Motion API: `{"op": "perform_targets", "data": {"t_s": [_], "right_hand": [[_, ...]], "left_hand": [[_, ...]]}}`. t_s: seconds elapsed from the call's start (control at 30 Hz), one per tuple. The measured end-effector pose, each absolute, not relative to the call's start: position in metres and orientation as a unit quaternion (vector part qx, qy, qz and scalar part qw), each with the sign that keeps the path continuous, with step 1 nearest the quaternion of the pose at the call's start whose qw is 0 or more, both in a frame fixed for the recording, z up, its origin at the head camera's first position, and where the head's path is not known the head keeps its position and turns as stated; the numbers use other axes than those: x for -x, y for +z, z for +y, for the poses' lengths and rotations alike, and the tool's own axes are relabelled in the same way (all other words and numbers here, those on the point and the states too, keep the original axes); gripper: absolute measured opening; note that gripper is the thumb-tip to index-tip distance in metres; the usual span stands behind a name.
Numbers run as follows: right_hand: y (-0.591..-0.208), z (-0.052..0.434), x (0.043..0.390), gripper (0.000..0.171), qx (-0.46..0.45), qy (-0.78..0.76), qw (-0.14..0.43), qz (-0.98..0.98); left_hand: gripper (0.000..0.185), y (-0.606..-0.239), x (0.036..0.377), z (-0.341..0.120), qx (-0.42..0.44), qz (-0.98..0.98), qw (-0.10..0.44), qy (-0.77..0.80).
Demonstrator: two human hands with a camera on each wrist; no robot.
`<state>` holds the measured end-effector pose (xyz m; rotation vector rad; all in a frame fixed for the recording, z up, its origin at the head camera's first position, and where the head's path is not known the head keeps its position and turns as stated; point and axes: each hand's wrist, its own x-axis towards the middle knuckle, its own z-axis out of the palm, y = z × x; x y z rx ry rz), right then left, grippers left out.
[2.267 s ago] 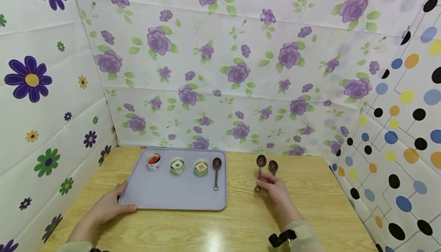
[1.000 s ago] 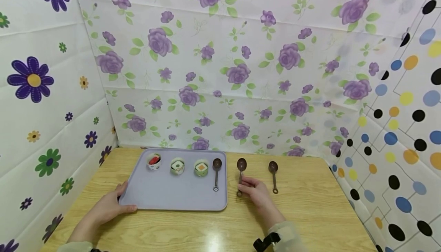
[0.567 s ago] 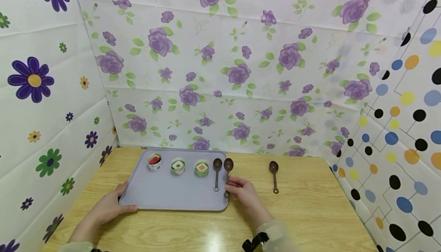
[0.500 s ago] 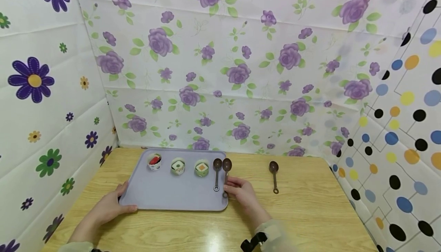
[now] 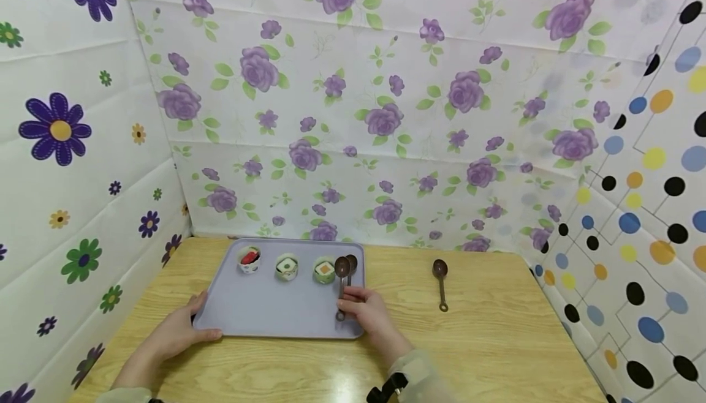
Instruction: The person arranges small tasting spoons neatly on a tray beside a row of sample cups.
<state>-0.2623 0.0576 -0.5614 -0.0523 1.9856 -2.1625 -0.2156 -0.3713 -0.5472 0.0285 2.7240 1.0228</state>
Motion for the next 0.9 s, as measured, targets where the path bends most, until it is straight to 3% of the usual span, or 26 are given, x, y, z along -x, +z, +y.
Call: {"op": "perform_targets", "data": {"t_s": [0.9], "right_hand": [[-0.571,-0.028,0.277,0.032,-0.001,-0.685,0.036,0.728]], "left_hand": [[0.133,-0.551,0.217,-0.373,-0.005,0.929,0.117,0.351]]}}
